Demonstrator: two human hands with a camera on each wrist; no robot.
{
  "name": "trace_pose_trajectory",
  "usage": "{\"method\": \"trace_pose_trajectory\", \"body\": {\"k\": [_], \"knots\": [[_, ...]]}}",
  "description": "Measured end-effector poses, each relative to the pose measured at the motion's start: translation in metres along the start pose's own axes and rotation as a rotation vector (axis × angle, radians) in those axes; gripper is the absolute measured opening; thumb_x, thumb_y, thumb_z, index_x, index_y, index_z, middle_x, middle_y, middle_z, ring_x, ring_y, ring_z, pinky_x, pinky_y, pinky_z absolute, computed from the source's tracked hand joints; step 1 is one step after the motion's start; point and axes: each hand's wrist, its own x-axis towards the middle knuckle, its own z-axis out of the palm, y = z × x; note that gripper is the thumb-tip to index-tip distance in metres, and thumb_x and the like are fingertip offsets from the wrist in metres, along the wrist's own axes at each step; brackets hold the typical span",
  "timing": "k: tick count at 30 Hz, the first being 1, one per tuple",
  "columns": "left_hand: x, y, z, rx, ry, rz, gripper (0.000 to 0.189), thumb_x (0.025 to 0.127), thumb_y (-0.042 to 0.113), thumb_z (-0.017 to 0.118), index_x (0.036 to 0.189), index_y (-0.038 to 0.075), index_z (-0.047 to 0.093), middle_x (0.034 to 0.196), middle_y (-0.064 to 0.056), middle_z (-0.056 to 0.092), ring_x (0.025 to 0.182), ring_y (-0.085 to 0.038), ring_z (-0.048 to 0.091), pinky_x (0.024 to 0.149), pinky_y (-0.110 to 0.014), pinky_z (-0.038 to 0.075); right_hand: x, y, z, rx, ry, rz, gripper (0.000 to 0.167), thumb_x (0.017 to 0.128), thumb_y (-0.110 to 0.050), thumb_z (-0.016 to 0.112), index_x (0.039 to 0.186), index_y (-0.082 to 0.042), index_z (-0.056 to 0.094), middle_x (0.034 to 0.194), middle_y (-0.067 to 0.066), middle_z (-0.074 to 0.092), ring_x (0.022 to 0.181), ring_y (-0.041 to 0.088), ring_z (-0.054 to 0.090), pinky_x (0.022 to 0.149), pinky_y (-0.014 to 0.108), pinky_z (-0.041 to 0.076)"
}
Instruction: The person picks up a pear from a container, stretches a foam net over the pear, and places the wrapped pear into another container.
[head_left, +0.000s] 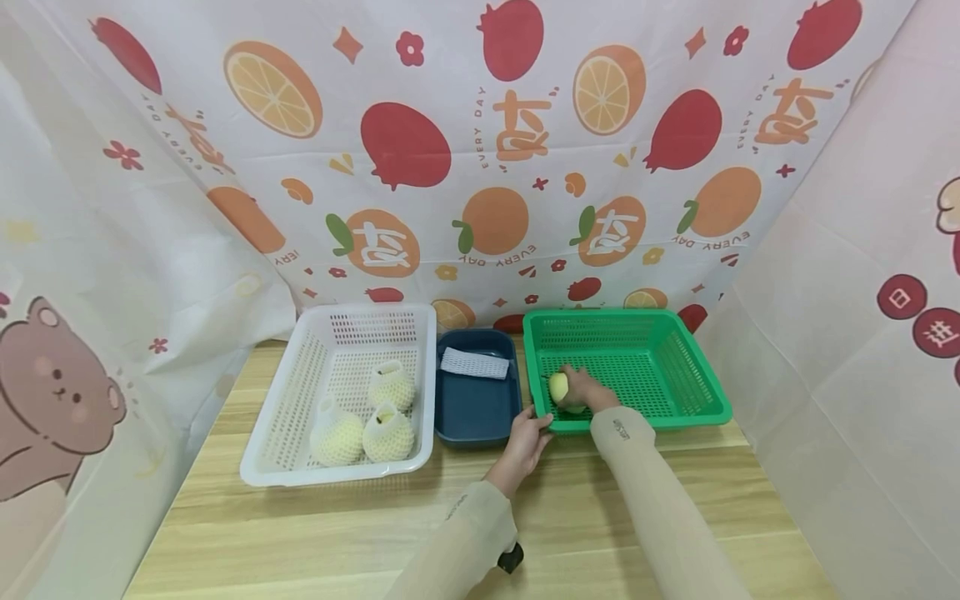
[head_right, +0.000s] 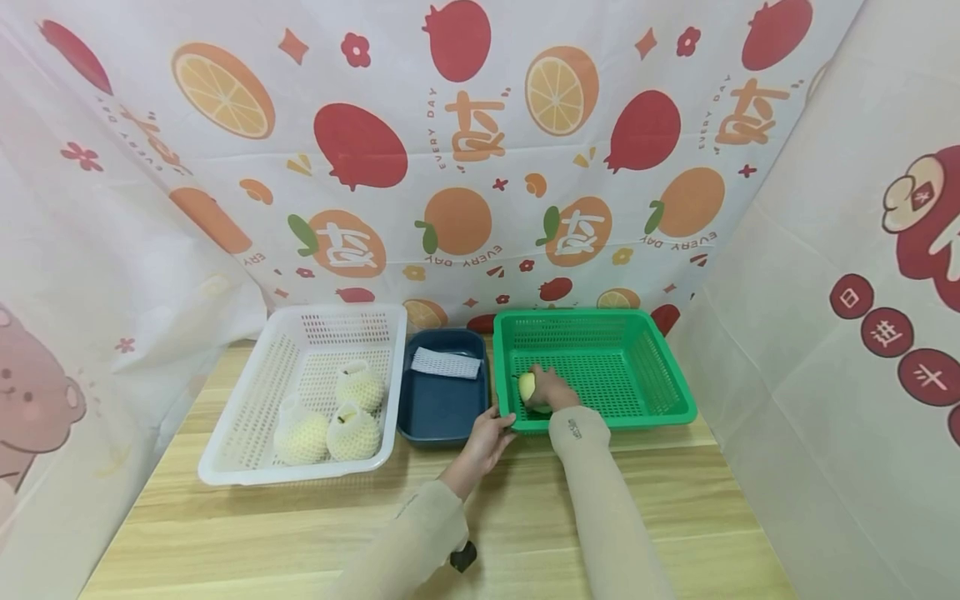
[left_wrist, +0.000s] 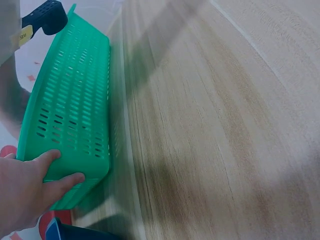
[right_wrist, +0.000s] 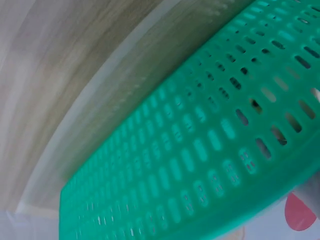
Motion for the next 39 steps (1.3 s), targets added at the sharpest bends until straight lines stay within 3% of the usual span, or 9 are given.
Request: {"method": "trace_pose_trajectory", "body": {"k": [6,12,15,26,31,39], "knots": [[0.001,-0.001,0.0,0.007,0.005,0.001,0.052,0.097,0.002,0.043,0.14,-0.01,0.018,0.139,-0.027,0.028,0.126,-0.037,0.032,0.096,-0.04,0.037,0.003,0.004,0.001,0.052,0.042,-0.047,0.074,0.077,-0.018,0.074,0.139,-0.01,0.034,0.122,0.024,0.038,0.101,0.037,0.048,0.078,0.051,0.044],[0.0,0.002,0.0,0.005,0.002,-0.008,0.05,0.097,0.002,0.041,0.14,-0.009,0.018,0.14,-0.027,0.025,0.126,-0.038,0.031,0.098,-0.039,0.036,-0.001,-0.003,-0.005,0.113,0.155,-0.146,0.074,0.072,-0.014,0.078,0.134,-0.005,0.038,0.116,0.027,0.041,0.1,0.039,0.048,0.08,0.052,0.043],[0.0,0.002,0.0,0.011,-0.006,-0.004,0.049,0.098,0.002,0.04,0.14,-0.01,0.018,0.14,-0.027,0.025,0.126,-0.038,0.031,0.097,-0.039,0.036,-0.005,-0.005,-0.005,0.147,0.2,-0.158,0.075,0.072,-0.013,0.078,0.134,-0.005,0.038,0.118,0.026,0.04,0.101,0.039,0.048,0.08,0.052,0.043],[-0.001,0.001,-0.001,0.022,-0.004,0.006,0.049,0.097,0.003,0.041,0.14,-0.009,0.019,0.14,-0.028,0.027,0.125,-0.038,0.032,0.097,-0.04,0.036,-0.033,-0.022,-0.009,0.329,0.386,-0.179,0.08,0.07,-0.013,0.079,0.136,-0.011,0.034,0.12,0.024,0.039,0.1,0.039,0.05,0.076,0.055,0.045],[-0.003,0.001,-0.003,0.054,-0.008,0.041,0.054,0.096,0.006,0.047,0.139,-0.01,0.02,0.138,-0.03,0.028,0.123,-0.039,0.035,0.097,-0.043,0.036,-0.047,-0.032,-0.011,0.41,0.464,-0.207,0.079,0.069,-0.013,0.08,0.135,-0.011,0.036,0.119,0.022,0.039,0.099,0.037,0.049,0.074,0.054,0.045],[-0.018,0.01,-0.006,0.092,0.058,0.108,0.051,0.097,0.013,0.046,0.134,-0.015,0.026,0.132,-0.031,0.033,0.121,-0.04,0.037,0.098,-0.044,0.035,-0.07,-0.045,-0.004,0.493,0.519,-0.252,0.082,0.067,-0.016,0.081,0.136,-0.014,0.038,0.126,0.018,0.039,0.101,0.033,0.048,0.075,0.052,0.045]]}}
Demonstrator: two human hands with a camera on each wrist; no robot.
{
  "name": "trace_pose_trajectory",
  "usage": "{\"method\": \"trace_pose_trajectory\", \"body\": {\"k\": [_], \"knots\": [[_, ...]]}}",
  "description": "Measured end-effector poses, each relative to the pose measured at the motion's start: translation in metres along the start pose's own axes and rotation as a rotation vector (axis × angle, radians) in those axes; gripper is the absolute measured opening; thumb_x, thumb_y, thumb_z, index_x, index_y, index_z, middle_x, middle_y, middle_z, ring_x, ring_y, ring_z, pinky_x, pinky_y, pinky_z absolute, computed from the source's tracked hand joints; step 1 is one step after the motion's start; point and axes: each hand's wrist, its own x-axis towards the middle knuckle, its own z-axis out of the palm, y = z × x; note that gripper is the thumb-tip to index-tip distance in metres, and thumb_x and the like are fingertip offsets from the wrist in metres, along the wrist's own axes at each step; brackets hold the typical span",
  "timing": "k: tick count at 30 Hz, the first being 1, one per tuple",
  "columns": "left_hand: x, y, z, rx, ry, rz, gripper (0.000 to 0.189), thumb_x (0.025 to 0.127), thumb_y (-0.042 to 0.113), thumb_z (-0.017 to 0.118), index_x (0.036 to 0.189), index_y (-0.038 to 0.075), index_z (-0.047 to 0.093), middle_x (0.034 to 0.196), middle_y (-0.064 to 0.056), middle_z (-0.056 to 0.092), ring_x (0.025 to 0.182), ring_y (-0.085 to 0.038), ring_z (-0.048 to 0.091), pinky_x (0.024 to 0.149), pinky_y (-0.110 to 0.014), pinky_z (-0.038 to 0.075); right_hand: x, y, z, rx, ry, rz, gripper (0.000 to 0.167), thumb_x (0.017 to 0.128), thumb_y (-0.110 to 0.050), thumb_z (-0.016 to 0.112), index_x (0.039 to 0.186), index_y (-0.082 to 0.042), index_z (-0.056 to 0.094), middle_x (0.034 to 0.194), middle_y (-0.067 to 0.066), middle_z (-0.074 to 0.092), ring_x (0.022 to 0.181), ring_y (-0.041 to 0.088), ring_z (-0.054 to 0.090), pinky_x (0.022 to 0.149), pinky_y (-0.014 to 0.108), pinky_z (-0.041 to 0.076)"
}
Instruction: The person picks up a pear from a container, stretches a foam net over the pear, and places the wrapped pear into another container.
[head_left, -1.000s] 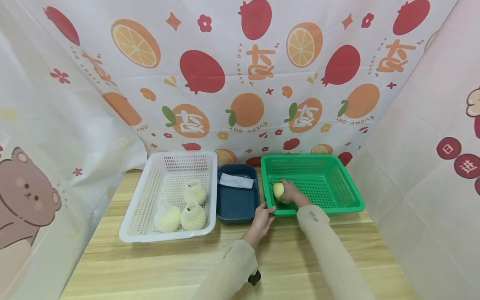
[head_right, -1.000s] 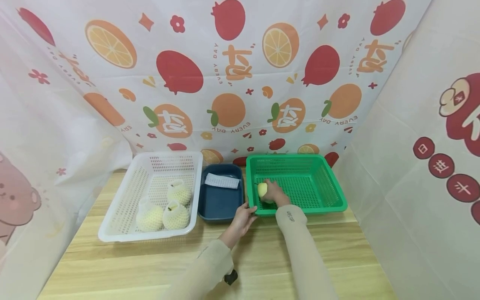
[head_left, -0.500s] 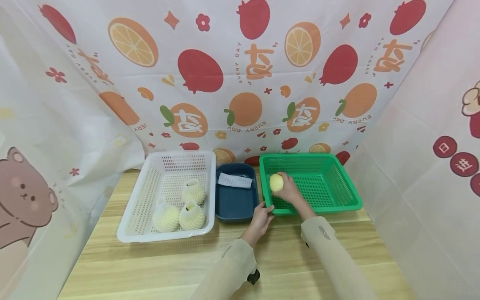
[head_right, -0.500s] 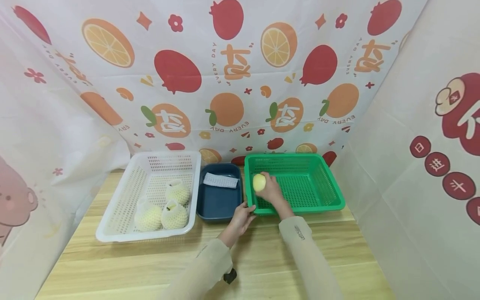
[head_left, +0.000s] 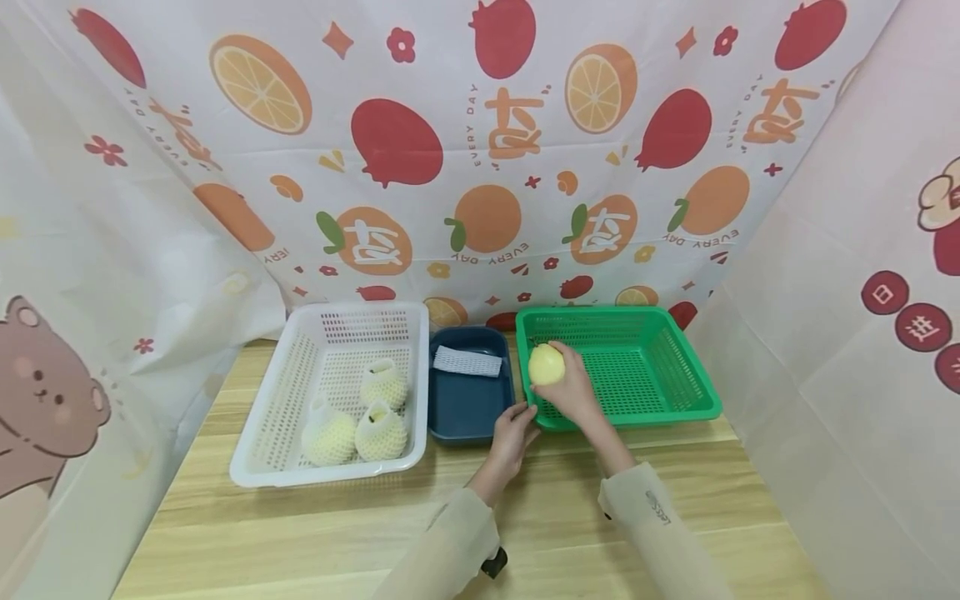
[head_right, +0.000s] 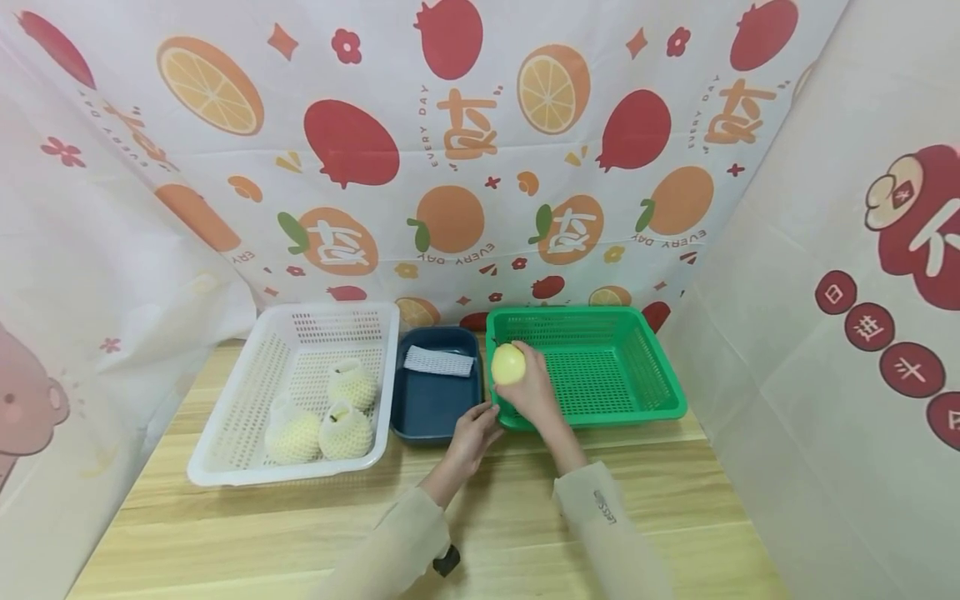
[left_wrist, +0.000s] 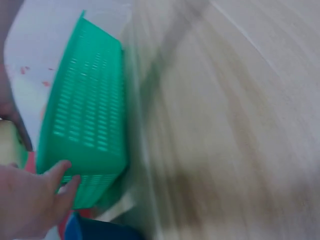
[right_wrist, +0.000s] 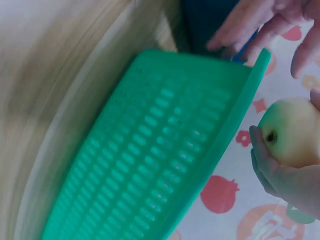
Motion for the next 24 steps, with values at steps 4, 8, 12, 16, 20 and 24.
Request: {"method": "trace_pose_trajectory", "body": {"k": [4,8,12,16,20,24], "knots": [[-0.01,0.012,-0.007,0.016,0.08,0.046,0.045,0.097,0.014,0.045,0.129,-0.016,0.034,0.123,-0.029,0.045,0.117,-0.039,0.042,0.098,-0.045,0.035,-0.015,-0.007,0.006,0.073,0.013,-0.027,0.081,0.066,-0.014,0.082,0.135,-0.016,0.04,0.127,0.017,0.04,0.102,0.033,0.049,0.076,0.051,0.045],[-0.018,0.027,-0.019,-0.047,0.063,0.03,0.042,0.098,0.019,0.044,0.127,-0.012,0.038,0.107,-0.014,0.056,0.106,-0.028,0.051,0.098,-0.045,0.034,-0.03,-0.015,0.016,0.146,0.017,-0.077,0.081,0.065,-0.011,0.083,0.134,-0.016,0.041,0.127,0.016,0.041,0.103,0.033,0.049,0.078,0.051,0.045],[-0.026,0.039,-0.032,-0.133,-0.036,-0.033,0.046,0.099,0.028,0.042,0.129,-0.007,0.037,0.101,-0.005,0.055,0.096,-0.015,0.054,0.097,-0.044,0.036,-0.043,-0.021,0.026,0.243,-0.028,-0.104,0.082,0.065,-0.012,0.083,0.135,-0.016,0.04,0.131,0.013,0.04,0.105,0.032,0.047,0.079,0.049,0.044],[-0.033,0.044,-0.045,-0.151,-0.124,-0.043,0.053,0.1,0.032,0.039,0.137,-0.003,0.029,0.121,-0.011,0.049,0.1,-0.016,0.053,0.096,-0.043,0.037,-0.053,-0.024,0.035,0.348,-0.107,-0.101,0.082,0.068,-0.014,0.082,0.137,-0.015,0.037,0.132,0.011,0.039,0.106,0.031,0.046,0.078,0.045,0.046],[-0.039,0.043,-0.056,-0.137,-0.197,-0.028,0.057,0.1,0.033,0.038,0.142,-0.002,0.02,0.137,-0.018,0.034,0.107,-0.02,0.05,0.097,-0.043,0.036,-0.061,-0.027,0.039,0.43,-0.186,-0.062,0.083,0.071,-0.011,0.08,0.139,-0.016,0.034,0.133,0.011,0.039,0.106,0.03,0.046,0.078,0.041,0.047],[-0.043,0.039,-0.066,-0.111,-0.263,-0.023,0.057,0.101,0.03,0.036,0.143,0.0,0.016,0.137,-0.022,0.031,0.105,-0.021,0.051,0.094,-0.04,0.039,-0.071,-0.037,0.036,0.491,-0.253,-0.037,0.08,0.074,-0.008,0.076,0.14,-0.008,0.031,0.131,0.017,0.038,0.103,0.03,0.047,0.077,0.04,0.046]]}}
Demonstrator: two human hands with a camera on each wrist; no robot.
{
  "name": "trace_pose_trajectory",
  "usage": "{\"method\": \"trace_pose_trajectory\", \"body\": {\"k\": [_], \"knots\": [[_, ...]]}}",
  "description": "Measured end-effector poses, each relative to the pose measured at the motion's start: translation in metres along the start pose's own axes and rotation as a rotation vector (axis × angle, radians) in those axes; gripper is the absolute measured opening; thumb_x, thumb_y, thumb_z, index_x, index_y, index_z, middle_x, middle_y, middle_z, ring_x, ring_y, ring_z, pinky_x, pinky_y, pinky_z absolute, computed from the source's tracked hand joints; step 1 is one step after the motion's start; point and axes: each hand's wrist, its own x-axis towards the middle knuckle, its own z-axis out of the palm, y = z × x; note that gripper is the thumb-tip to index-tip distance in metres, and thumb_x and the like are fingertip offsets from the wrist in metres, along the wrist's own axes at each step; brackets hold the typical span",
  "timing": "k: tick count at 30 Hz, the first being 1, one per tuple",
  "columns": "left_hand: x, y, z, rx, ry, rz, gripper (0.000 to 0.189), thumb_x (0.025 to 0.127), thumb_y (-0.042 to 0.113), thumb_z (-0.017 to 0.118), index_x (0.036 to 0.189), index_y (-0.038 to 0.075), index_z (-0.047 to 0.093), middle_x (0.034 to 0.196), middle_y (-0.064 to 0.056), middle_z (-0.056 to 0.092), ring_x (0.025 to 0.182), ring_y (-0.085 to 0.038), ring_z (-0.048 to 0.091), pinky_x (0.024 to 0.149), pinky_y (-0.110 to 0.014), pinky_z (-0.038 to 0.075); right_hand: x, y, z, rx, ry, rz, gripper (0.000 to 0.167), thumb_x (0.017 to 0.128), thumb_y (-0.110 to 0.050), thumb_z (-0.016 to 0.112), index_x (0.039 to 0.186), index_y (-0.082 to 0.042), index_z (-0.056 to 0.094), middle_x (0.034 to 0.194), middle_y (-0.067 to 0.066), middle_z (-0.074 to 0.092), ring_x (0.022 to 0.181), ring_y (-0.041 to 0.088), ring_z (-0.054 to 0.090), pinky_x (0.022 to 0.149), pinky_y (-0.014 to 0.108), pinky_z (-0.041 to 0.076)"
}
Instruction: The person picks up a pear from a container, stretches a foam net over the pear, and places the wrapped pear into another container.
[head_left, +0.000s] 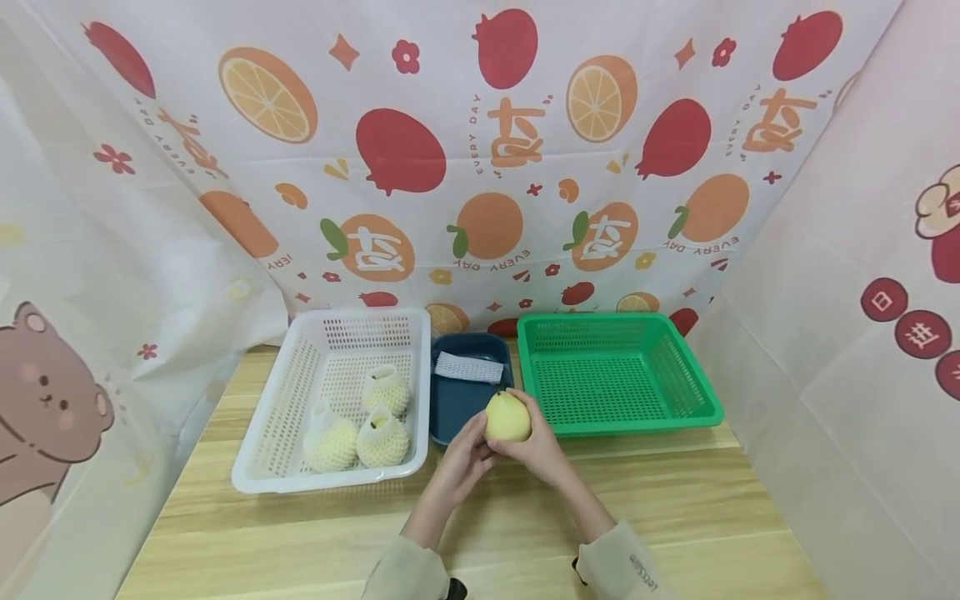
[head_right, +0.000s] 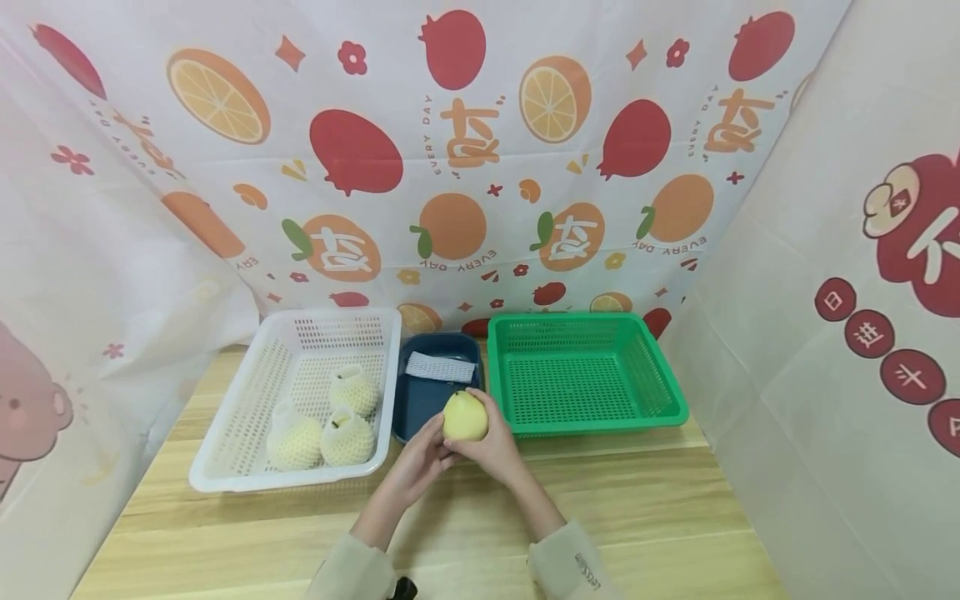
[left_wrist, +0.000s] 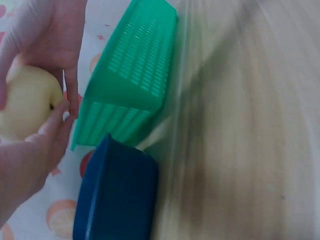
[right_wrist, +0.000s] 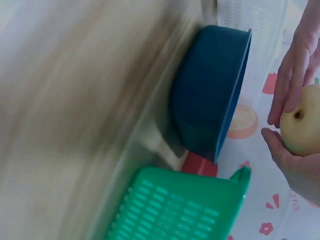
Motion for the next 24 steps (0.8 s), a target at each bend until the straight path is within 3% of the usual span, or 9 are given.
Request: {"method": "trace_pose_trajectory", "body": {"k": [3,7,11,17,22,24], "knots": [[-0.004,-0.003,-0.007,0.004,-0.038,-0.005,0.055,0.101,0.026,0.036,0.144,0.0,0.013,0.134,-0.023,0.03,0.103,-0.022,0.052,0.091,-0.037,0.041,-0.007,-0.007,0.002,0.02,-0.04,0.018,0.077,0.076,-0.006,0.073,0.139,-0.004,0.029,0.13,0.019,0.037,0.101,0.03,0.047,0.076,0.038,0.046],[-0.009,-0.007,-0.014,0.022,-0.048,-0.014,0.057,0.1,0.022,0.039,0.145,0.002,0.011,0.134,-0.024,0.028,0.105,-0.023,0.051,0.09,-0.034,0.043,-0.011,-0.006,0.004,0.018,-0.091,0.051,0.076,0.078,-0.008,0.072,0.14,-0.008,0.029,0.131,0.018,0.036,0.101,0.028,0.047,0.076,0.037,0.046],[-0.014,-0.009,-0.021,0.074,-0.016,-0.017,0.058,0.098,0.017,0.045,0.145,0.003,0.013,0.137,-0.023,0.026,0.108,-0.024,0.05,0.09,-0.035,0.043,-0.014,0.004,0.005,-0.043,-0.136,0.031,0.077,0.078,-0.013,0.073,0.142,-0.011,0.028,0.135,0.017,0.034,0.106,0.031,0.047,0.078,0.04,0.046],[-0.02,-0.019,-0.033,0.129,0.037,0.011,0.061,0.094,0.01,0.052,0.143,0.002,0.018,0.134,-0.024,0.028,0.107,-0.026,0.05,0.09,-0.04,0.043,-0.014,0.04,0.009,-0.231,-0.159,-0.011,0.079,0.078,-0.028,0.075,0.143,-0.017,0.03,0.135,0.013,0.035,0.098,0.024,0.049,0.073,0.032,0.048],[-0.021,-0.027,-0.037,0.158,0.071,0.017,0.062,0.089,0.007,0.058,0.137,0.0,0.02,0.126,-0.022,0.028,0.102,-0.025,0.051,0.086,-0.039,0.046,-0.019,0.044,0.013,-0.291,-0.156,0.005,0.081,0.075,-0.033,0.076,0.14,-0.014,0.033,0.133,0.013,0.038,0.102,0.026,0.05,0.074,0.034,0.048],[-0.022,-0.028,-0.038,0.212,0.094,0.016,0.062,0.086,0.007,0.062,0.133,-0.001,0.022,0.125,-0.021,0.029,0.098,-0.023,0.051,0.083,-0.036,0.047,-0.019,0.047,0.014,-0.319,-0.164,0.018,0.081,0.074,-0.033,0.077,0.139,-0.012,0.034,0.132,0.013,0.04,0.105,0.026,0.05,0.075,0.036,0.048]]}}
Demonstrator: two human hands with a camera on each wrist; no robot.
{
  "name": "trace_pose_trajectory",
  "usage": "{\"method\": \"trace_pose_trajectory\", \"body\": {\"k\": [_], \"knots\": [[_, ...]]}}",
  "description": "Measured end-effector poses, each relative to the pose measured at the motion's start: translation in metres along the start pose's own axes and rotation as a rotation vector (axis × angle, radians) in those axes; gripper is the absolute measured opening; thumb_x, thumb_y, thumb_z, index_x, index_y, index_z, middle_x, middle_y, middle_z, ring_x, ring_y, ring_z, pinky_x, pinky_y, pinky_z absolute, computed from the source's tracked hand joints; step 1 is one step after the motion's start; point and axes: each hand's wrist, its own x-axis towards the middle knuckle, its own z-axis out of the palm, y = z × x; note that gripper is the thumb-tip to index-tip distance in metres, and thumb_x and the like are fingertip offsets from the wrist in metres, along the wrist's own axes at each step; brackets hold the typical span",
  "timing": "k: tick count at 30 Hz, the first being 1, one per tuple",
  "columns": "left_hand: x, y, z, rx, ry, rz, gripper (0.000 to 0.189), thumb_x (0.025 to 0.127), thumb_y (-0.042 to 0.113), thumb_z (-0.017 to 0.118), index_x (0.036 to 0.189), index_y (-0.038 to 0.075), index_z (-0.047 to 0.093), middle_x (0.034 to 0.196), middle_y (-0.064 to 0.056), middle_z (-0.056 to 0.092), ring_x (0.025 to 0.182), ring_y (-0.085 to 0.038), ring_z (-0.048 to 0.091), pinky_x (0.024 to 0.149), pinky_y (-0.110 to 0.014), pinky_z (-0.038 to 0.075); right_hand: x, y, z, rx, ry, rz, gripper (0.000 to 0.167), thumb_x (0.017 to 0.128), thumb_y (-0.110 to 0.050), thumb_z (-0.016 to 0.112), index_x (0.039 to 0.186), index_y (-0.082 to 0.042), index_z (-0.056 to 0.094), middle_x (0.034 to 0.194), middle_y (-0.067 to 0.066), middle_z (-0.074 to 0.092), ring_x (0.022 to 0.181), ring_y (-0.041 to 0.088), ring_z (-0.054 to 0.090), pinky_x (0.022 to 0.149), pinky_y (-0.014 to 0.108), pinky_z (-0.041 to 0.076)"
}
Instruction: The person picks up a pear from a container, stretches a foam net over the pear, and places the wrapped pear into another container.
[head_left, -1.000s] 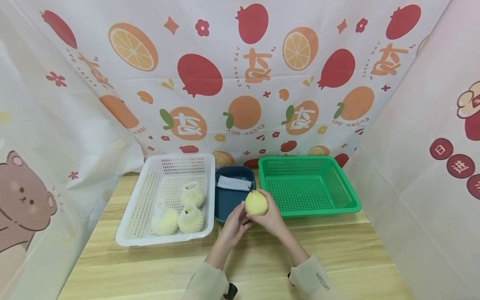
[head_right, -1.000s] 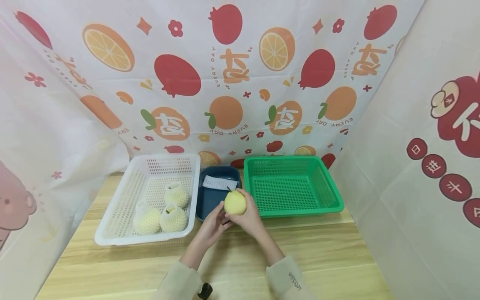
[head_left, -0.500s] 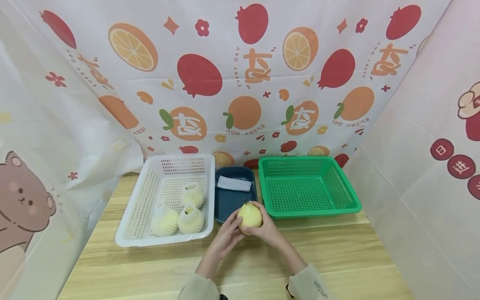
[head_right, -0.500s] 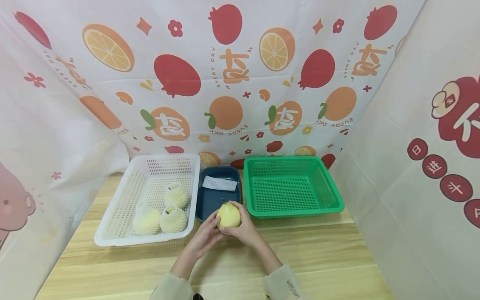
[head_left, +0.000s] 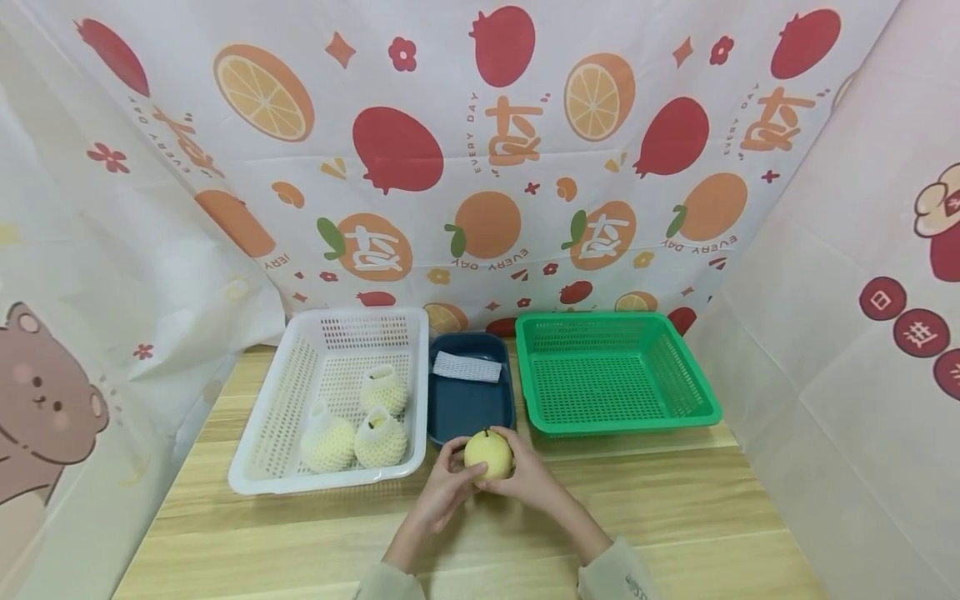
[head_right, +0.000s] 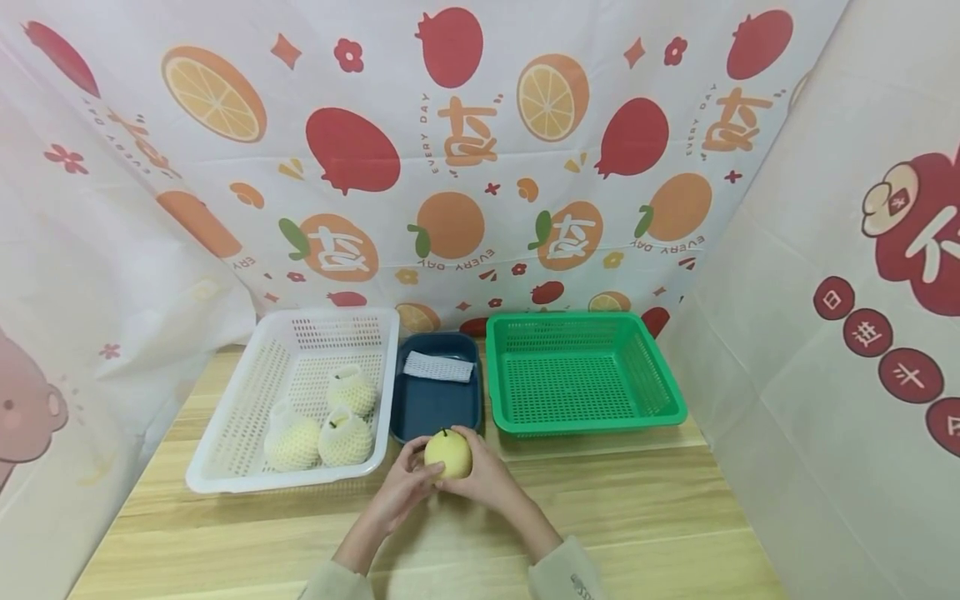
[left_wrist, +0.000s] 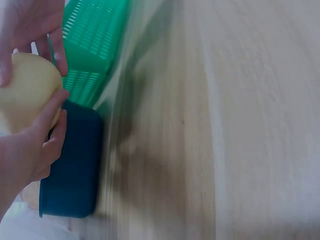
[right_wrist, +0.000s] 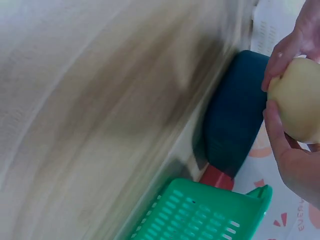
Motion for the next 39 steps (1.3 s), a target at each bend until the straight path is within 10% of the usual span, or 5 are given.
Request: {"method": "trace_pose_trajectory", "body": {"k": [8,18,39], "knots": [[-0.003,-0.001,-0.007,0.418,-0.005,0.046,0.066,0.081,0.012,0.071,0.132,-0.001,0.032,0.127,-0.022,0.037,0.108,-0.035,0.047,0.081,-0.037,0.045,0.001,0.013,0.007,-0.103,-0.077,0.059,0.084,0.068,-0.028,0.081,0.136,-0.008,0.037,0.122,0.013,0.051,0.097,0.022,0.053,0.075,0.038,0.047],[-0.005,-0.006,-0.016,0.659,-0.054,0.075,0.07,0.074,0.011,0.077,0.128,-0.008,0.037,0.122,-0.027,0.044,0.106,-0.04,0.048,0.082,-0.046,0.045,0.001,0.029,0.018,-0.175,-0.16,0.013,0.082,0.068,-0.028,0.082,0.135,-0.009,0.038,0.119,0.006,0.044,0.097,0.017,0.049,0.079,0.035,0.044],[-0.011,-0.007,-0.022,0.715,-0.09,0.081,0.078,0.071,0.014,0.08,0.13,-0.008,0.034,0.123,-0.025,0.039,0.107,-0.037,0.045,0.086,-0.049,0.04,-0.006,0.034,0.022,-0.204,-0.171,-0.034,0.083,0.071,-0.033,0.08,0.136,-0.01,0.033,0.127,0.009,0.041,0.11,0.025,0.048,0.087,0.041,0.043]]}}
